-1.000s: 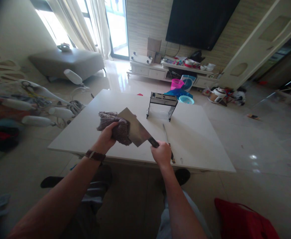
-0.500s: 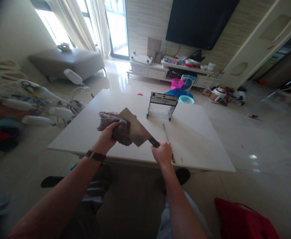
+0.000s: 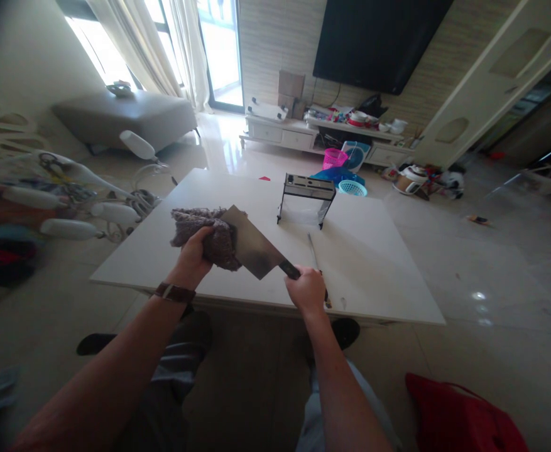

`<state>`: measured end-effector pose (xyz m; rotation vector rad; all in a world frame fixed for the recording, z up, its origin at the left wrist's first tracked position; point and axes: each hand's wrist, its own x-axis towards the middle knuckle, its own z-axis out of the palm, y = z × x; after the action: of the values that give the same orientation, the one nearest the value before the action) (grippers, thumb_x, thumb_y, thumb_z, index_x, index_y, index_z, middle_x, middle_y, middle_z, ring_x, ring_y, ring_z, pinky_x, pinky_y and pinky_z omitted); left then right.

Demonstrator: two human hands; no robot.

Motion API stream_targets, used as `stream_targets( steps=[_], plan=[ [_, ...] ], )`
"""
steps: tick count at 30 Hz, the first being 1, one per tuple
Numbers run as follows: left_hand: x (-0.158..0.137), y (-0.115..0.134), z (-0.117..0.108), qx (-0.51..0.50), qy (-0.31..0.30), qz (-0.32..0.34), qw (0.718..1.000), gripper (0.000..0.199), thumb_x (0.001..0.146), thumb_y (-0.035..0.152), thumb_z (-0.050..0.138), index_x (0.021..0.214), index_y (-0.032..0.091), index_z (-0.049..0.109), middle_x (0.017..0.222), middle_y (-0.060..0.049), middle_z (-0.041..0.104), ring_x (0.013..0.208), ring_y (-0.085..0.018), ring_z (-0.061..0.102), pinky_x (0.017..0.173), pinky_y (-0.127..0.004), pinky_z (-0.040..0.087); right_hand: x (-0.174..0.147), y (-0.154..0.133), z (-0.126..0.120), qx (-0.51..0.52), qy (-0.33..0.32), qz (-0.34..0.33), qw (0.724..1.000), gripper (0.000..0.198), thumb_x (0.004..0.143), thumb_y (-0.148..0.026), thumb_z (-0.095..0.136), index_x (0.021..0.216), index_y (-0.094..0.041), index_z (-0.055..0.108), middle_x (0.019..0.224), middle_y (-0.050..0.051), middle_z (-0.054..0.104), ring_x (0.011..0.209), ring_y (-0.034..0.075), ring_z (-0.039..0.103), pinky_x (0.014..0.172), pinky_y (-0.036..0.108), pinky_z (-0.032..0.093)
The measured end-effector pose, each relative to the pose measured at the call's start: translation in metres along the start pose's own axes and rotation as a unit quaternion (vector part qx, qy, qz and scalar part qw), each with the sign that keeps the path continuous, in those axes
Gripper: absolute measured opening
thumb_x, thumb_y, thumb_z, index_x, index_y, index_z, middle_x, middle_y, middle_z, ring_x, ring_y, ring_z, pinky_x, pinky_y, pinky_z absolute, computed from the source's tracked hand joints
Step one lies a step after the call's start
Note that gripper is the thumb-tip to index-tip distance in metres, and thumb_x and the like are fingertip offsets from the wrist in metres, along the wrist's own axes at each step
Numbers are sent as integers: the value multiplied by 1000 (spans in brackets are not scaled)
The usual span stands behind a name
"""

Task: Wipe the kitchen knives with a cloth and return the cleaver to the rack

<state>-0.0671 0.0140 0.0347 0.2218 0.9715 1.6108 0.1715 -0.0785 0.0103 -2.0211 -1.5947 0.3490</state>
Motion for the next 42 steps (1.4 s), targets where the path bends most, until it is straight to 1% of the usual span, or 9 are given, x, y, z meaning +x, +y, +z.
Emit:
stream_targets(
  steps=[9, 12, 16, 20, 27, 30, 33, 37, 42],
  plan=[
    [5, -1, -5, 0, -20, 8, 1000, 29, 67, 10, 78, 94, 16, 72, 95, -5, 79, 85, -19, 75, 83, -32, 63, -1, 3, 0, -7, 8, 6, 1000, 12, 72, -28, 62, 66, -21, 70, 55, 0, 57, 55, 14, 42, 58, 28, 28],
    [2, -2, -2, -10, -11, 8, 1000, 29, 67, 10, 77, 95, 17, 72, 92, -4, 78, 83, -19, 75, 82, -31, 63, -2, 3, 2, 7, 4, -1, 1000, 13, 72, -28, 62, 64, -20, 68, 55, -1, 54, 56, 14, 43, 59, 28, 28],
    [-6, -8, 3, -6, -4, -17, 1000, 22, 67, 9, 78, 87, 15, 72, 88, -4, 78, 79, -18, 74, 79, -31, 63, -2, 1, 7, 38, -5, 4, 999, 16, 72, -28, 59, 59, -20, 61, 53, -3, 46, 55, 13, 40, 57, 27, 27],
    [-16, -24, 6, 14, -24, -21, 999, 25, 64, 8, 80, 87, 16, 73, 89, -4, 78, 81, -19, 75, 82, -32, 62, -2, -2, 13, 58, 1, 11, 998, 15, 72, -28, 58, 59, -20, 60, 53, -3, 46, 55, 13, 40, 56, 27, 28],
    [-45, -60, 4, 105, -43, -76, 991, 25, 60, 10, 86, 81, 17, 75, 95, -11, 80, 86, -26, 77, 82, -38, 62, -1, -6, 15, 49, 34, 16, 998, 19, 73, -30, 58, 56, -21, 55, 51, -3, 43, 54, 13, 37, 56, 28, 28],
    [-57, -72, 2, 141, -65, -107, 982, 24, 59, 9, 86, 80, 18, 77, 95, -13, 80, 84, -28, 77, 79, -38, 62, 0, -8, 13, 57, 33, 19, 998, 20, 75, -32, 58, 59, -20, 58, 52, -3, 45, 54, 13, 40, 56, 28, 28],
    [-62, -79, 0, 155, -63, -110, 980, 24, 58, 11, 87, 79, 17, 77, 98, -14, 80, 87, -28, 76, 79, -38, 62, 1, -11, 13, 74, 22, 25, 997, 22, 76, -37, 60, 63, -19, 61, 54, -1, 51, 56, 14, 46, 57, 27, 29],
    [-58, -77, -1, 148, -55, -104, 982, 27, 57, 12, 89, 81, 17, 76, 97, -13, 80, 86, -29, 77, 80, -39, 62, 0, -17, 17, 94, 18, 21, 995, 25, 76, -40, 60, 63, -18, 60, 55, 0, 53, 59, 15, 49, 58, 27, 29],
    [-48, -57, 2, 132, -57, -88, 986, 32, 57, 9, 88, 85, 17, 76, 98, -12, 80, 89, -28, 77, 79, -36, 63, 1, -21, 18, 86, 14, 17, 996, 23, 75, -36, 59, 59, -20, 55, 53, -3, 44, 56, 13, 39, 57, 28, 25]
  ],
)
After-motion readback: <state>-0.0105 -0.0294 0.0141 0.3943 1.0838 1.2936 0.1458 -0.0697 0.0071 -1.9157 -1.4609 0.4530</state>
